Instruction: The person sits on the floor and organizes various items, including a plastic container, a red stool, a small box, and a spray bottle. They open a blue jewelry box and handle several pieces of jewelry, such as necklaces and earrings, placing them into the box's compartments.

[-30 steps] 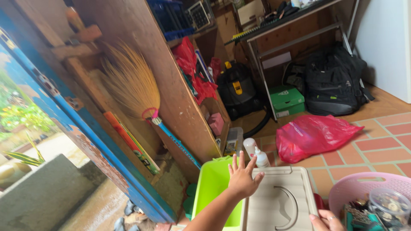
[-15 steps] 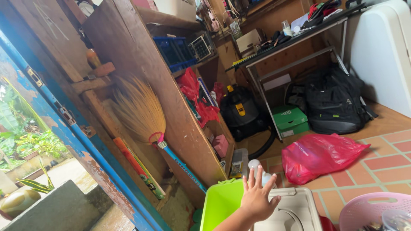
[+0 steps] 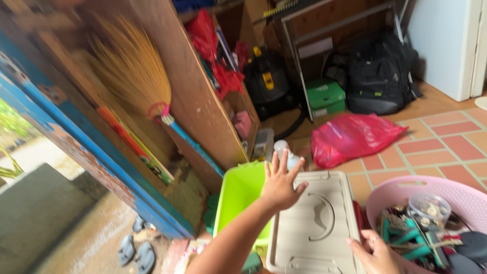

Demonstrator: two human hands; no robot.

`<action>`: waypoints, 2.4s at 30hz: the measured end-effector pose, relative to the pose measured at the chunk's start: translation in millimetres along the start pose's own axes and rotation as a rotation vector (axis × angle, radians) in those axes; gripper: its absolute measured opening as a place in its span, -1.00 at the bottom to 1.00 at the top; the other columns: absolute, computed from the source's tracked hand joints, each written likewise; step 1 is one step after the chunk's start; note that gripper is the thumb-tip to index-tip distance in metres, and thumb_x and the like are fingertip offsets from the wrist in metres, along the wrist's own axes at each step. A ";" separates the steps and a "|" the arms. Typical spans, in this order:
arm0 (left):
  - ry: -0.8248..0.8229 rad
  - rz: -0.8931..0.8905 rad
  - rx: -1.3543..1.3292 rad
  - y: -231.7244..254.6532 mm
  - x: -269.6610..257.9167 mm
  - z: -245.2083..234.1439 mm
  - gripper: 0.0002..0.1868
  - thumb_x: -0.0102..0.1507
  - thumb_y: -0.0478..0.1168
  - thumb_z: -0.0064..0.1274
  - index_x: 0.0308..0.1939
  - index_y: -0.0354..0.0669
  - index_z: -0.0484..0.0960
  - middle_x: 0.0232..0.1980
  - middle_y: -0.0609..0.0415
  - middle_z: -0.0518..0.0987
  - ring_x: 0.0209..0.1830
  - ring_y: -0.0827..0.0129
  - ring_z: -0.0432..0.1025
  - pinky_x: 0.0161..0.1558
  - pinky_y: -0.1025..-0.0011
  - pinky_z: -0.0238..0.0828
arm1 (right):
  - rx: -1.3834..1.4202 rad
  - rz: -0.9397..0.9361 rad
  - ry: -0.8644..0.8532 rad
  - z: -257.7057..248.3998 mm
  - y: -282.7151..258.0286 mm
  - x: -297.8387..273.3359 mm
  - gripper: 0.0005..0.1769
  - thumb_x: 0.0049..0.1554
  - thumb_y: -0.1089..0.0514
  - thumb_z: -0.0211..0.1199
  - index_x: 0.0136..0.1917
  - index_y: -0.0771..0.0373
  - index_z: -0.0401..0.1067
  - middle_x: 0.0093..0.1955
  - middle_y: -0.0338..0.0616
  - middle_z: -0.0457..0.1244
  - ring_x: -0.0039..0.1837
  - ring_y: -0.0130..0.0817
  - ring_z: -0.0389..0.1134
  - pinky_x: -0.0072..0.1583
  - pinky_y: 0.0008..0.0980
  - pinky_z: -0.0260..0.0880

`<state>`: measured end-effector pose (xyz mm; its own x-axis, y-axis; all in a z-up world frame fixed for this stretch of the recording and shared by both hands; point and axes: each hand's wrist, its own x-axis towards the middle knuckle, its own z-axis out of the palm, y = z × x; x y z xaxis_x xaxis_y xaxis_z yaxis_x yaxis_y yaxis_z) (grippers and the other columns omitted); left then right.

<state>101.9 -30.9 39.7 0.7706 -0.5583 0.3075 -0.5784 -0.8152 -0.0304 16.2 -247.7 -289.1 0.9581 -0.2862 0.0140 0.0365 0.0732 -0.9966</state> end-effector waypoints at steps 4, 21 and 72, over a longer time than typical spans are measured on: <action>-0.051 -0.091 -0.015 -14.5 -12.7 12.6 -0.22 0.29 0.26 -0.05 0.55 0.26 0.15 0.68 -0.21 -0.23 0.66 -0.23 -0.41 0.49 -0.25 -0.48 | 0.024 0.057 -0.135 -16.3 -61.0 -37.7 -0.58 0.04 0.17 0.54 -0.15 0.50 0.36 -0.33 -0.20 0.25 -0.30 -0.52 0.20 -0.31 -0.38 0.20; -0.069 -0.448 -0.259 -30.5 -84.3 54.7 -0.47 0.28 0.16 0.00 -0.06 -0.30 0.62 0.20 -0.20 0.51 0.33 -0.14 0.21 0.29 -0.05 0.18 | -0.018 0.306 -0.162 -12.0 -187.6 -75.0 -0.59 -0.01 0.05 0.39 0.08 0.27 0.55 -0.02 -0.19 0.43 0.00 -0.51 0.40 0.06 -0.46 0.38; -0.231 -0.017 -0.631 -70.6 39.9 21.0 -0.59 0.14 -0.12 0.23 0.02 -0.17 0.56 -0.02 -0.12 0.50 -0.04 -0.11 0.45 -0.02 0.08 0.39 | 0.271 0.483 0.649 -192.3 -12.8 331.8 -0.58 0.15 0.23 0.23 0.29 0.28 0.36 0.23 -0.06 0.11 0.27 -0.07 0.24 0.21 0.20 0.43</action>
<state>179.1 1.2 34.1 0.7778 -0.6221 0.0896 -0.5572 -0.6165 0.5563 279.0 -527.3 -287.2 0.5364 -0.6493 -0.5392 -0.1887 0.5304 -0.8265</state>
